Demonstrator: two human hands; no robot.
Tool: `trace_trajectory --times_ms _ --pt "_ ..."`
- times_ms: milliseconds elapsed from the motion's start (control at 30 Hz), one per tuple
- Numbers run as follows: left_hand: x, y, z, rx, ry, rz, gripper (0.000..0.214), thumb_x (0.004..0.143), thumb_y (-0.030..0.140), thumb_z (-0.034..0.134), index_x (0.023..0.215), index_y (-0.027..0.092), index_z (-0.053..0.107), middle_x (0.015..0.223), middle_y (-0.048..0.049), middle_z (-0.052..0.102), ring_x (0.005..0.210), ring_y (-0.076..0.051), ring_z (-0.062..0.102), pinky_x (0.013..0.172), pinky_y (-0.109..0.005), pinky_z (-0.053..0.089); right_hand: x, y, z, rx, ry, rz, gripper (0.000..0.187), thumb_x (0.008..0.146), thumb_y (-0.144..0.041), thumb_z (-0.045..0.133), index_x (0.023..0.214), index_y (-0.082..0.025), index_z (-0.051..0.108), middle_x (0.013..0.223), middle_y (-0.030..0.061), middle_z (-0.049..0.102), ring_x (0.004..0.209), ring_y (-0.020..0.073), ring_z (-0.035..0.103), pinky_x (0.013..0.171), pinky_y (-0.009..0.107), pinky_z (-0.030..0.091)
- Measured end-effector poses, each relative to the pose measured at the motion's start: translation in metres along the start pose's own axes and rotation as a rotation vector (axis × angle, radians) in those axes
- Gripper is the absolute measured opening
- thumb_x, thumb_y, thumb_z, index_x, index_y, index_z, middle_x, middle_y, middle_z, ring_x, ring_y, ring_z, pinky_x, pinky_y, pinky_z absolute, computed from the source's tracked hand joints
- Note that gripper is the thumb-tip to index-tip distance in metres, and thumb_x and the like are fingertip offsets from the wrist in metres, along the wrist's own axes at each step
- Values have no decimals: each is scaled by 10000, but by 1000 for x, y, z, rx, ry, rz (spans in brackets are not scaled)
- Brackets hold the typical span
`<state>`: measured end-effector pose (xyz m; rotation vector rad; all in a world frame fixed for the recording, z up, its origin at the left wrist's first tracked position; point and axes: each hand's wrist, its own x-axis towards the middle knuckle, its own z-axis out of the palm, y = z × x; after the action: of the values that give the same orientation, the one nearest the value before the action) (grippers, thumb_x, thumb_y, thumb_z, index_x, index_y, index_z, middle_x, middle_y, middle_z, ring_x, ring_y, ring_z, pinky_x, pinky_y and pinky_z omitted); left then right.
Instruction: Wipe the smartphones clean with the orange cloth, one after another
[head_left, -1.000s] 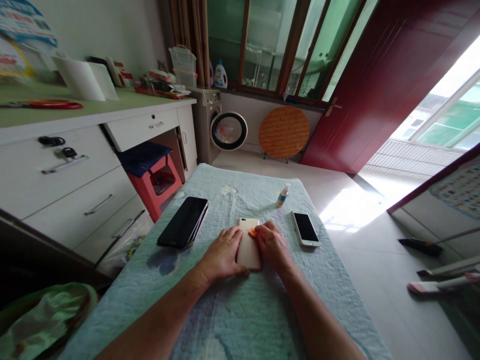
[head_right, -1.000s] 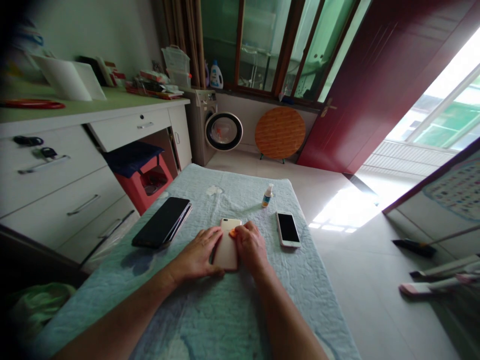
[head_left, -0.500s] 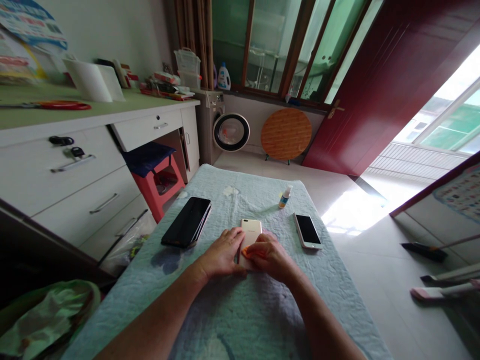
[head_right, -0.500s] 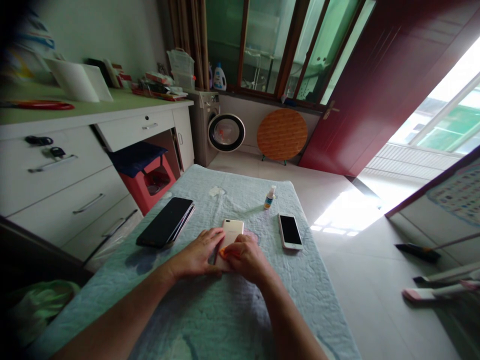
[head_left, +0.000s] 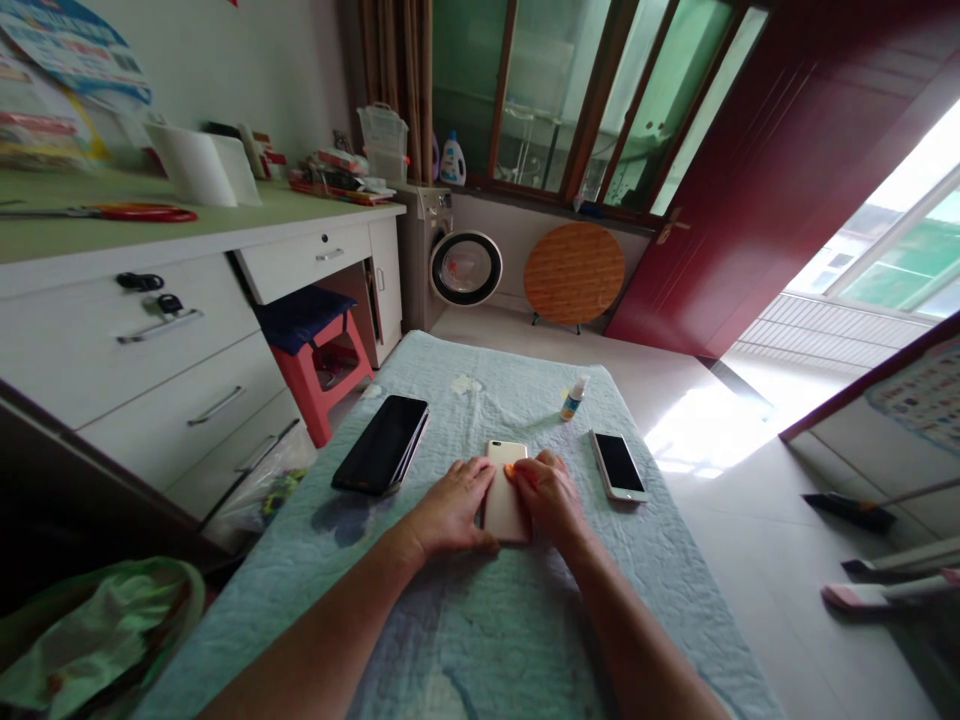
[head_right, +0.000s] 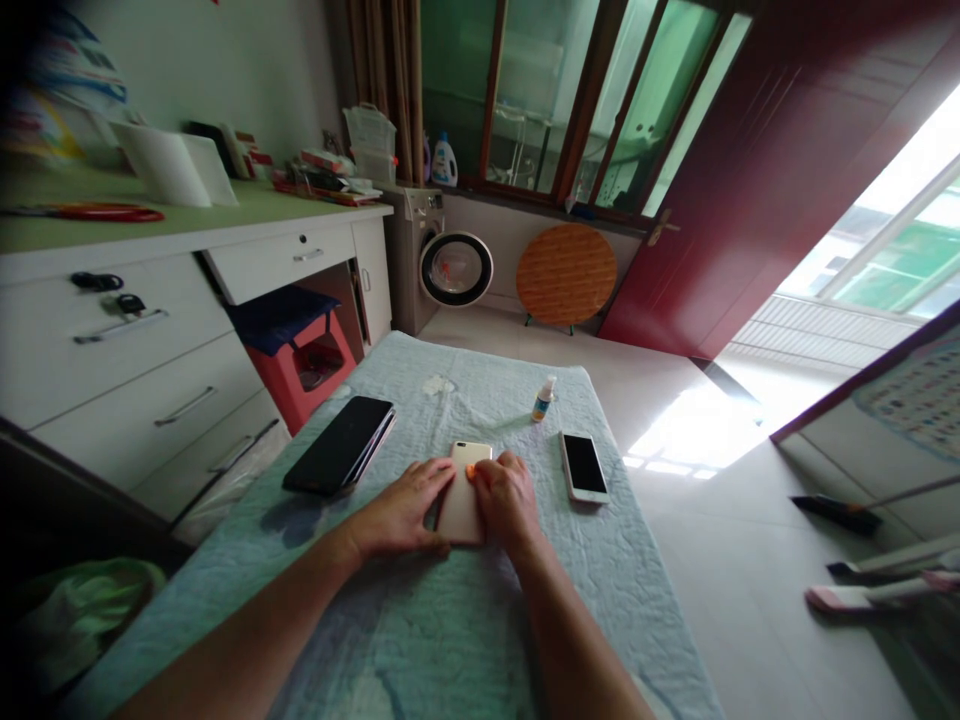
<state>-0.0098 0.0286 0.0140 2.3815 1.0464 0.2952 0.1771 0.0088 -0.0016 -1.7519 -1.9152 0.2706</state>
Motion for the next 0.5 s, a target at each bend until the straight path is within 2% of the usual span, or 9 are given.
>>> trace_trajectory --times_ms 200,333,500 --pt "0 -4 4 13 27 15 830 540 416 809 1263 198 462 1365 -119 434 1219 -337 423 1034 -420 344 1 -3 -1 -88 98 12 320 937 -358 450 779 -217 690 784 27 498 786 166 428 750 264 329" --pt "1 -4 4 23 23 11 843 530 415 815 1261 175 469 1363 -130 435 1218 -342 423 1038 -412 346 -4 -5 -4 -127 68 4 224 908 -364 513 866 -248 699 829 31 502 797 171 424 757 273 321" --pt "1 0 1 24 10 4 852 531 409 817 1267 148 475 1365 -146 431 1218 -345 423 1037 -410 350 -6 -1 -3 -105 32 25 259 941 -325 457 925 -262 708 813 25 480 784 160 445 749 261 335"
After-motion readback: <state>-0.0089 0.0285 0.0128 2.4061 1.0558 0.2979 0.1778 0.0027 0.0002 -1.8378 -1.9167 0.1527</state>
